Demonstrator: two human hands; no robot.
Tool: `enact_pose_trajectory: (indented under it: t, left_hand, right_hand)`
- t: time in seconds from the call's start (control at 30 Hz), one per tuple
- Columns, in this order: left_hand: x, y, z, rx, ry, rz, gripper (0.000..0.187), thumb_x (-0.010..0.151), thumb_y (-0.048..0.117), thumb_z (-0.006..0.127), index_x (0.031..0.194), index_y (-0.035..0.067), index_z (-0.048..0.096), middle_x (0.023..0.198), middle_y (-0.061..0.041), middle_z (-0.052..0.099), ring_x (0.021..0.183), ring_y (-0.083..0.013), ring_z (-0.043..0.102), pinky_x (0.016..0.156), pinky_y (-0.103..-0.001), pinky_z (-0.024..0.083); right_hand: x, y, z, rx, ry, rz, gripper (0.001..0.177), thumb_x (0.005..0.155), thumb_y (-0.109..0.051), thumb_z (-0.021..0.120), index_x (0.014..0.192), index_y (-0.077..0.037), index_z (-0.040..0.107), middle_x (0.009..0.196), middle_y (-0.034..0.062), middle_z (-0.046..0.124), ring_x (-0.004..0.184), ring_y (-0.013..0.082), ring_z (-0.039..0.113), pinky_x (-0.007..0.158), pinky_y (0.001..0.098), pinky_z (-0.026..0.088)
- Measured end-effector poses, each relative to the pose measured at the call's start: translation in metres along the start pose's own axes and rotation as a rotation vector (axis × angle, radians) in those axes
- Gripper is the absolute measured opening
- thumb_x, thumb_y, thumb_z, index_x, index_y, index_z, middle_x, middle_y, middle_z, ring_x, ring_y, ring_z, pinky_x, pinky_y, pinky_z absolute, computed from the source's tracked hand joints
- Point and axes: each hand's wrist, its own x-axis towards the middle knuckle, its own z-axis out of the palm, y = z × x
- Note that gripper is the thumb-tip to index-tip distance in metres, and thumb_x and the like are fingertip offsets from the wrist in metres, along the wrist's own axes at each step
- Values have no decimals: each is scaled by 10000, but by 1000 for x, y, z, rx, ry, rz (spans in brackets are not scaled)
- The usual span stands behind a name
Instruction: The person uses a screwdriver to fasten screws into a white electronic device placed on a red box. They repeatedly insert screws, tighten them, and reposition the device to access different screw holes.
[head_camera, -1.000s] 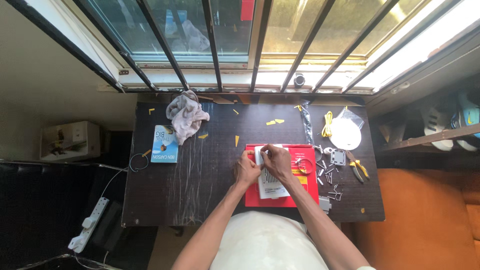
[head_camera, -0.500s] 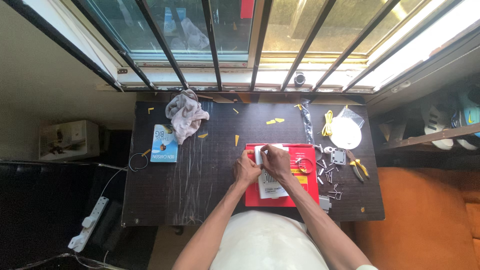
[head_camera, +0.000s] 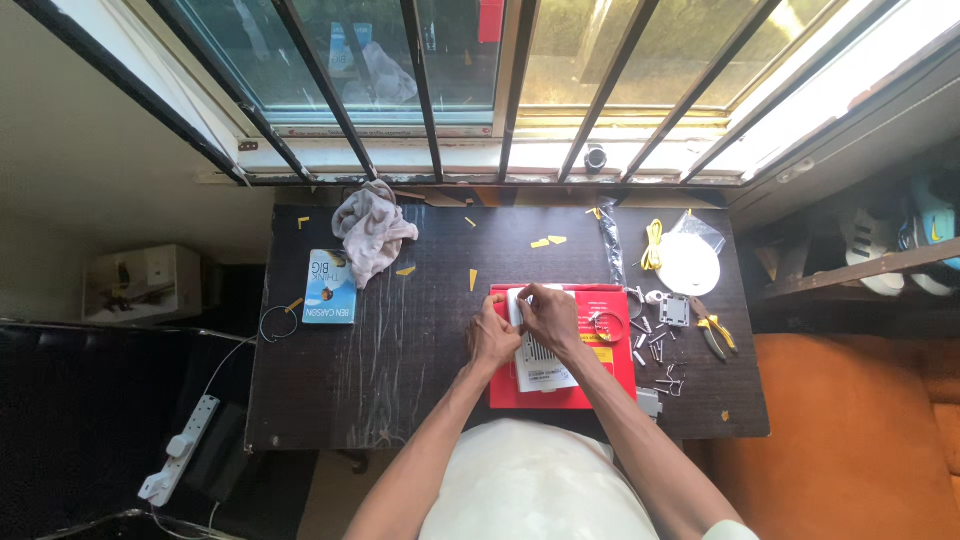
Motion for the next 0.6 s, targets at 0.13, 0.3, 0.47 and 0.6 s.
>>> enact_pose_trajectory:
  t: [0.13, 0.3, 0.47, 0.6]
  left_hand:
    - [-1, 0, 0, 1, -5, -2, 627, 733, 138, 772, 1309, 24, 554, 659, -80, 725, 681, -251, 740, 711, -413, 563]
    - [-4, -2, 1, 15, 34, 32, 627, 721, 186, 839, 1277, 23, 598, 660, -78, 731, 688, -231, 725, 717, -404, 549]
    - [-2, -7, 2, 20, 21, 25, 702, 748, 258, 836, 1346, 15, 562, 689, -41, 776, 716, -191, 755, 765, -366, 537]
    - [-2, -13, 6, 18, 37, 36, 714, 751, 262, 839, 1359, 7, 564, 829, -59, 776, 750, -225, 765, 796, -379, 545]
  right_hand:
    - [4, 5, 1, 18, -33, 105, 133, 816, -195, 764, 903, -101, 797, 616, 86, 676, 551, 206, 665, 533, 378, 505]
    - [5, 15, -1, 113, -94, 107, 200, 825, -189, 745, 989, -87, 797, 660, 90, 722, 572, 179, 690, 552, 351, 537]
    - [-20, 31, -22, 48, 134, 274, 213, 882, -204, 709, 1047, -98, 792, 708, 98, 749, 588, 194, 694, 575, 367, 542]
    - [-50, 35, -31, -34, 324, 159, 225, 823, -229, 777, 992, -83, 802, 890, 137, 769, 725, 241, 732, 671, 380, 562]
